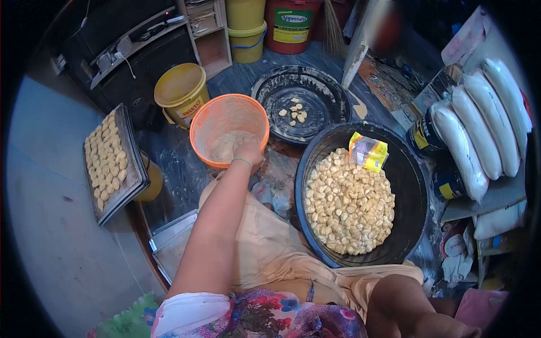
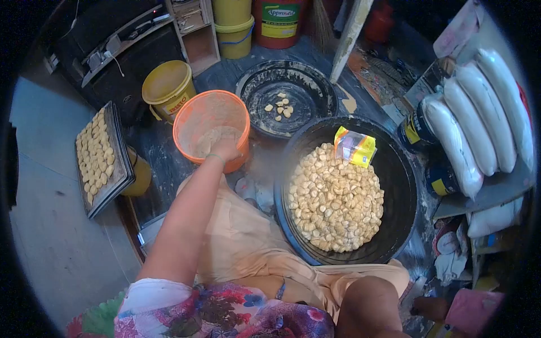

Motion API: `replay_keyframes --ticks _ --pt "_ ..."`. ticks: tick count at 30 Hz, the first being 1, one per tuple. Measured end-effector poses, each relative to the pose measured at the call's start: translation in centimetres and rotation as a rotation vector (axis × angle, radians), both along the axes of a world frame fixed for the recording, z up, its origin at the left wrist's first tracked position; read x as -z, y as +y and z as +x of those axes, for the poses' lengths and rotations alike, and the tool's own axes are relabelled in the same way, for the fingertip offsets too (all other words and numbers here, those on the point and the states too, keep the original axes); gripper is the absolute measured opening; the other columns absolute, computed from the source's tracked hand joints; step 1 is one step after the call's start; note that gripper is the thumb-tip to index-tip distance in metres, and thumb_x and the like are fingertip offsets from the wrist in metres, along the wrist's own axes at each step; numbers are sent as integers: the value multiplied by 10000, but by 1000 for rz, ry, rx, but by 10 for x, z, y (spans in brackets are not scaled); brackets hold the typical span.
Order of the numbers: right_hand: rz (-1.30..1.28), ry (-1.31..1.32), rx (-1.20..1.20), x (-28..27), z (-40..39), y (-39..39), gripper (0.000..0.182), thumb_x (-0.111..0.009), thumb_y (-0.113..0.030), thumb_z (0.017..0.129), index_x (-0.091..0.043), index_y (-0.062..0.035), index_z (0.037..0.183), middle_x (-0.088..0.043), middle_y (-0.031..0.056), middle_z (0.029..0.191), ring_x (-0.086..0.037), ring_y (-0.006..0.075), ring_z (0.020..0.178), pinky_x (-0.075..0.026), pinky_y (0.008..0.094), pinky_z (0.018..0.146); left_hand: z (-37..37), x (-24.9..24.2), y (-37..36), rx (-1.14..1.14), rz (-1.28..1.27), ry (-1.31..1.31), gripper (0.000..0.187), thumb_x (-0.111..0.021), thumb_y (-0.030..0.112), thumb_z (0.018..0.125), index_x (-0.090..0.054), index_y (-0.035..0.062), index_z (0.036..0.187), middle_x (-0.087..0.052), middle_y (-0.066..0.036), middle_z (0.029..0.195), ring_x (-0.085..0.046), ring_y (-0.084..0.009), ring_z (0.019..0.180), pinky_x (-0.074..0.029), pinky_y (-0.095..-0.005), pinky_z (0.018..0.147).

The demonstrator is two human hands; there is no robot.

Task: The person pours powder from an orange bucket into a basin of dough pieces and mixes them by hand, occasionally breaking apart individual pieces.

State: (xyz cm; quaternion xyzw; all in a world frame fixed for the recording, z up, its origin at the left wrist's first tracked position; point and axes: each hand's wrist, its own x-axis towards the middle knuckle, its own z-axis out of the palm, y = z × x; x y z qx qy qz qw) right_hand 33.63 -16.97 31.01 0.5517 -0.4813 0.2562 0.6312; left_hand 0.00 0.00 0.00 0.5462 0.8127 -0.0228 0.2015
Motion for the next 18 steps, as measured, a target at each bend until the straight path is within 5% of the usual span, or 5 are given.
replay_keyframes --ticks 2,4,10,13,18 --pt "-19 -17 50 11 5 0 469 -469 -199 911 -370 -4 1327 -556 73 1097 -450 193 985 -337 330 781 -2 38 1 -48 -82 -115 630 -695 283 730 -455 64 1270 -588 -173 1171 -563 -293 1101 -420 -409 945" --pt "-186 108 539 45 -1 -7 331 -544 -190 859 -464 -47 1148 -506 38 1067 -445 217 1040 -323 414 788 -21 58 -3 21 -55 -46 467 -652 217 752 -538 49 1172 -623 -173 1086 -598 -309 1025 -463 -408 874" --pt "-328 -560 1140 96 27 -25 355 -672 -351 759 -606 -210 1079 -433 28 1158 -426 211 1095 -418 452 749 -5 58 -8 249 57 69 244 -574 105 763 -653 39 984 -650 -180 996 -631 -315 931 -500 -406 800" --pt "-360 -897 1190 114 15 2 353 -771 -363 639 -689 -254 964 -513 35 970 -489 229 879 -432 428 736 15 60 -29 376 -1 45 208 -561 104 764 -672 46 929 -651 -180 983 -632 -309 923 -500 -409 797" --pt "-631 -1438 1215 227 -63 83 345 -660 -216 755 -638 -93 1077 -547 155 1099 -527 314 1005 -402 452 874 59 62 -64 478 47 -178 228 -580 167 750 -680 42 912 -652 -186 961 -629 -337 893 -494 -413 796"
